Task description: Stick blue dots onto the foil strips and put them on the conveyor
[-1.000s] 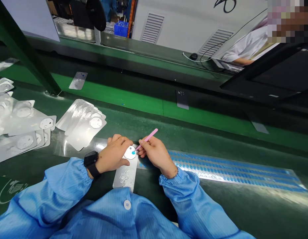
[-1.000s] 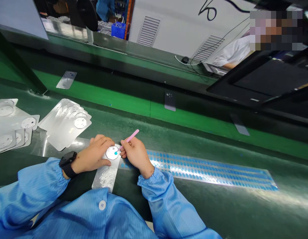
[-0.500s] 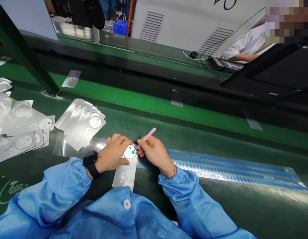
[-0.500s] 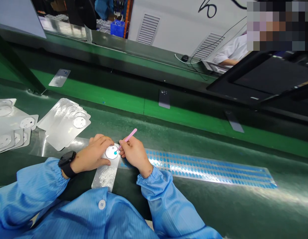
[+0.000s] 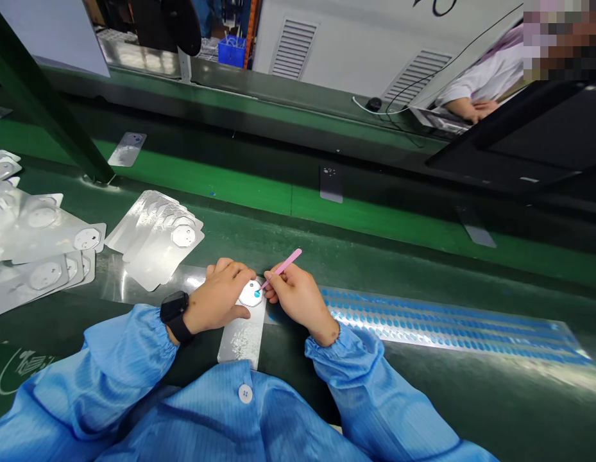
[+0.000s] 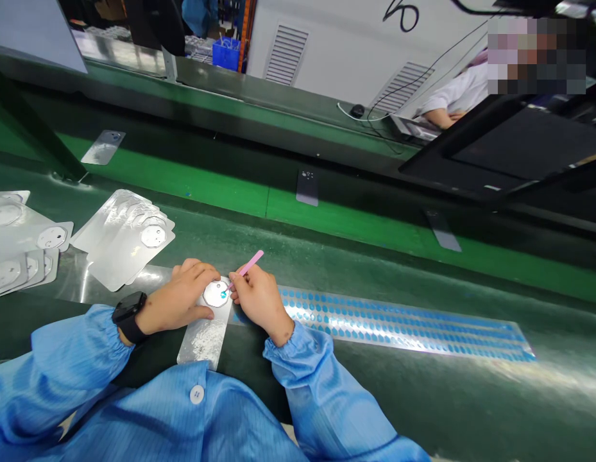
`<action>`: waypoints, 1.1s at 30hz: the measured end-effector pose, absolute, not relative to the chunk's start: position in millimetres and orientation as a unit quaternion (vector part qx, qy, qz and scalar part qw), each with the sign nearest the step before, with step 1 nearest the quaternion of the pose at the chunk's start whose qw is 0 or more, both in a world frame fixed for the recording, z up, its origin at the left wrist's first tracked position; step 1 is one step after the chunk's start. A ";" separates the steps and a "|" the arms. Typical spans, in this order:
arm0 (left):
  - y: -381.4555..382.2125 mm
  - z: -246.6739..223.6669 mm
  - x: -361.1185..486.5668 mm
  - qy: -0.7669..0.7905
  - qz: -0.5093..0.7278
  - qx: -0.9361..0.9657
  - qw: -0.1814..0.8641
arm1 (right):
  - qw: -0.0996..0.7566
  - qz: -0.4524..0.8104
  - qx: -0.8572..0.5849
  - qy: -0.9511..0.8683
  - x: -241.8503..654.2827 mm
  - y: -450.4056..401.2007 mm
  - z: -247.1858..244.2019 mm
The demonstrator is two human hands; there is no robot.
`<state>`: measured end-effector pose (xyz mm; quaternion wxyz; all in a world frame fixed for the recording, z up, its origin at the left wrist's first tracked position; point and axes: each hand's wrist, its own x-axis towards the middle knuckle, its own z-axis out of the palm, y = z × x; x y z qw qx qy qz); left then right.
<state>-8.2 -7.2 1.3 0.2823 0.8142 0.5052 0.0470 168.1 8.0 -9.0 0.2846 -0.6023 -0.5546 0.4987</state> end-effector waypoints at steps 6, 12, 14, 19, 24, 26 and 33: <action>-6.3 5.5 -6.9 0.509 0.029 0.811 0.287 | 0.295 0.491 -0.580 -0.579 171.8 4.3 -11.3; -5.6 5.3 -6.6 0.505 0.021 0.818 0.277 | 0.296 0.463 -0.568 -0.613 174.0 2.2 -15.2; -5.1 5.0 -6.4 0.503 0.018 0.819 0.274 | 0.292 0.446 -0.563 -0.631 174.3 0.8 -16.2; -4.5 4.2 -5.5 0.507 0.020 0.817 0.275 | 0.280 0.423 -0.545 -0.667 177.8 -1.4 -14.8; -4.2 2.5 -4.7 0.505 0.025 0.817 0.278 | 0.362 0.282 -0.516 -0.723 190.4 -5.7 -4.7; -4.3 2.3 -4.4 0.504 0.027 0.817 0.279 | 0.367 0.200 -0.472 -0.776 193.3 -11.6 -2.3; -5.1 3.8 -4.0 0.504 0.031 0.818 0.274 | 0.056 0.128 -0.446 -0.884 183.6 -31.5 -14.0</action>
